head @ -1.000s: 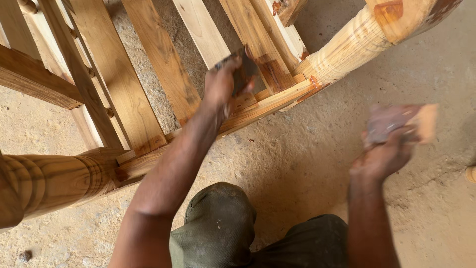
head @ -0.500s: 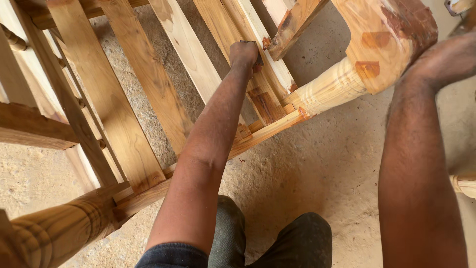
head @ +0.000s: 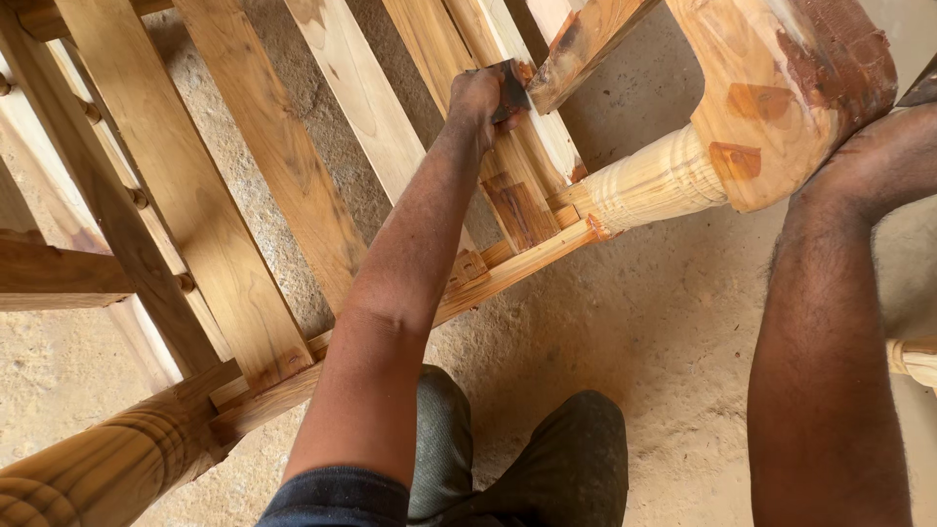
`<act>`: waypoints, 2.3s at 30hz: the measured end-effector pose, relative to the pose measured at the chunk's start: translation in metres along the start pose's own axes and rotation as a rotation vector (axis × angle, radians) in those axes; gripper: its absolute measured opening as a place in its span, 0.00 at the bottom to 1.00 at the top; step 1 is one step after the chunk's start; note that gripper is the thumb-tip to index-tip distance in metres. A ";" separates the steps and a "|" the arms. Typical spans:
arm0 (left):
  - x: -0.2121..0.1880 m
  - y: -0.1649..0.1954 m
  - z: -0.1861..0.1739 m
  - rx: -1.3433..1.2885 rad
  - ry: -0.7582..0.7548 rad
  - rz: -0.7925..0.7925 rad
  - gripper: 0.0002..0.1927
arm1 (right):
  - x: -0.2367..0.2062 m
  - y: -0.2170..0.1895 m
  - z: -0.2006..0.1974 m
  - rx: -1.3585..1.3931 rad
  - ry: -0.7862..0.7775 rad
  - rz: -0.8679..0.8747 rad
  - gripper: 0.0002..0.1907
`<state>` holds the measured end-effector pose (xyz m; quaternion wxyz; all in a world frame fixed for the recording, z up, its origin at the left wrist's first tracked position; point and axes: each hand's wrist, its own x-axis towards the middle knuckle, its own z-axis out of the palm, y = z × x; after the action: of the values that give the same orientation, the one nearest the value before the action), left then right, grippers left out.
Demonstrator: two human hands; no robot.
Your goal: The person applies a brown wood stain to a wooden chair using a small wooden block and a scraper. They work on the legs, seat slats, and backrest, repeatedly dipping the block into a container of stain and spreading it across the surfaces.
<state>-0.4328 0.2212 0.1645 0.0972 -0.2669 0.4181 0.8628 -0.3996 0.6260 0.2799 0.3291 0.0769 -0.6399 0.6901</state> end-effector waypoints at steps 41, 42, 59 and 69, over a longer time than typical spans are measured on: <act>-0.028 -0.007 0.028 0.062 -0.104 0.097 0.16 | 0.004 -0.010 0.000 0.073 -0.104 0.059 0.34; -0.031 -0.004 0.023 0.073 -0.136 0.124 0.16 | 0.005 -0.012 0.003 0.074 -0.113 0.062 0.35; -0.027 0.007 0.005 0.046 -0.082 0.191 0.18 | 0.008 -0.026 0.026 0.131 -0.217 0.055 0.36; -0.018 -0.012 0.037 0.085 0.014 0.070 0.16 | 0.019 -0.019 0.007 0.067 -0.118 0.051 0.32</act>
<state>-0.4267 0.2585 0.1848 0.0753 -0.2537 0.4640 0.8454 -0.4059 0.6257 0.3066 0.2703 0.1121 -0.6366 0.7135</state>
